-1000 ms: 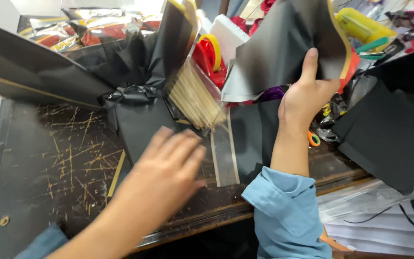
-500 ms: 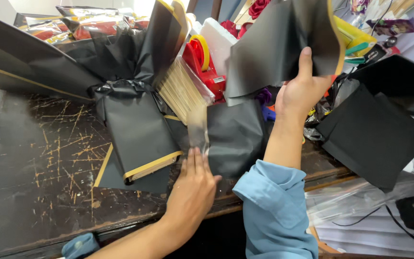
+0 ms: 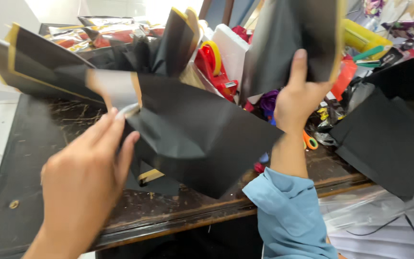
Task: The person constructs a snack bouquet by selecting materials from a cluttered workstation, cutting black wrapping paper with shears, and taping the paper around a base of snack bags to form a bouquet structure.
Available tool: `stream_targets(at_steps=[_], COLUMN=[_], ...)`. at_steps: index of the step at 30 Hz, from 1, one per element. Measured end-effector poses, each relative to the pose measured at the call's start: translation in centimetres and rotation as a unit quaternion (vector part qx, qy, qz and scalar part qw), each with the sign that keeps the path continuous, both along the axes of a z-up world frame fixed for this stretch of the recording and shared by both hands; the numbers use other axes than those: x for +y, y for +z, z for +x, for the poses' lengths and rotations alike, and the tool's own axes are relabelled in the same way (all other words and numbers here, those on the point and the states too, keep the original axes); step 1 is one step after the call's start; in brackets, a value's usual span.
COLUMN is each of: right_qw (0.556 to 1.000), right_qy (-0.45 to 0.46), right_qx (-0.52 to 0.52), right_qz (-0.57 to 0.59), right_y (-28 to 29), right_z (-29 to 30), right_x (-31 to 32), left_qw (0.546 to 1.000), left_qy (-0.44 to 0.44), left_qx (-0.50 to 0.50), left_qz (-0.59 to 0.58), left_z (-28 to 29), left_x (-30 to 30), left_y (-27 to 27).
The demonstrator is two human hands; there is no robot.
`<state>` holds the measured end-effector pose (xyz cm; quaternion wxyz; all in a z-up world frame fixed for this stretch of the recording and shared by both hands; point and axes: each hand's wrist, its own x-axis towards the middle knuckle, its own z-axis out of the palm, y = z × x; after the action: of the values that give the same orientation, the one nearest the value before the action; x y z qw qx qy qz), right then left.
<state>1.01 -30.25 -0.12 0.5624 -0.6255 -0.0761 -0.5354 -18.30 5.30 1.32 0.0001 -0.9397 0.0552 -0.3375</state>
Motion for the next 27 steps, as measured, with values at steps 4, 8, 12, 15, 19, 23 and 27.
stream_targets(at_steps=[4, 8, 12, 15, 19, 23, 27], right_qw=[0.980, 0.910, 0.873, 0.886, 0.905, 0.940, 0.942], right_qy=[-0.048, 0.114, 0.143, 0.137, 0.131, 0.093, 0.093], right_qx=[0.004, 0.060, 0.144, 0.193, 0.203, 0.223, 0.229], right_qz=[-0.195, -0.394, -0.443, -0.398, -0.350, -0.240, -0.228], right_y=[0.2, -0.1, -2.3, -2.0, -1.3, -2.5, -3.1], right_z=[-1.7, -2.9, -1.5, -1.7, -2.0, -1.5, -0.7], right_x=[3.8, 5.8, 6.1, 6.6, 7.5, 7.7, 7.8], left_qw=[0.999, 0.994, 0.955, 0.922, 0.900, 0.860, 0.878], left_qy=[0.014, -0.053, -0.170, -0.172, -0.207, -0.237, -0.235], left_qx=[0.050, 0.014, -0.102, -0.134, -0.067, 0.020, 0.058], left_qz=[-0.017, -0.097, -0.222, -0.320, -0.378, -0.452, -0.414], left_z=[3.6, 7.3, 10.2, 11.1, 9.6, 9.5, 10.3], left_x=[2.4, 5.0, 6.2, 6.3, 5.3, 3.7, 3.3], left_y=[0.4, 1.1, 1.0, -1.2, -1.3, -1.6, -2.3])
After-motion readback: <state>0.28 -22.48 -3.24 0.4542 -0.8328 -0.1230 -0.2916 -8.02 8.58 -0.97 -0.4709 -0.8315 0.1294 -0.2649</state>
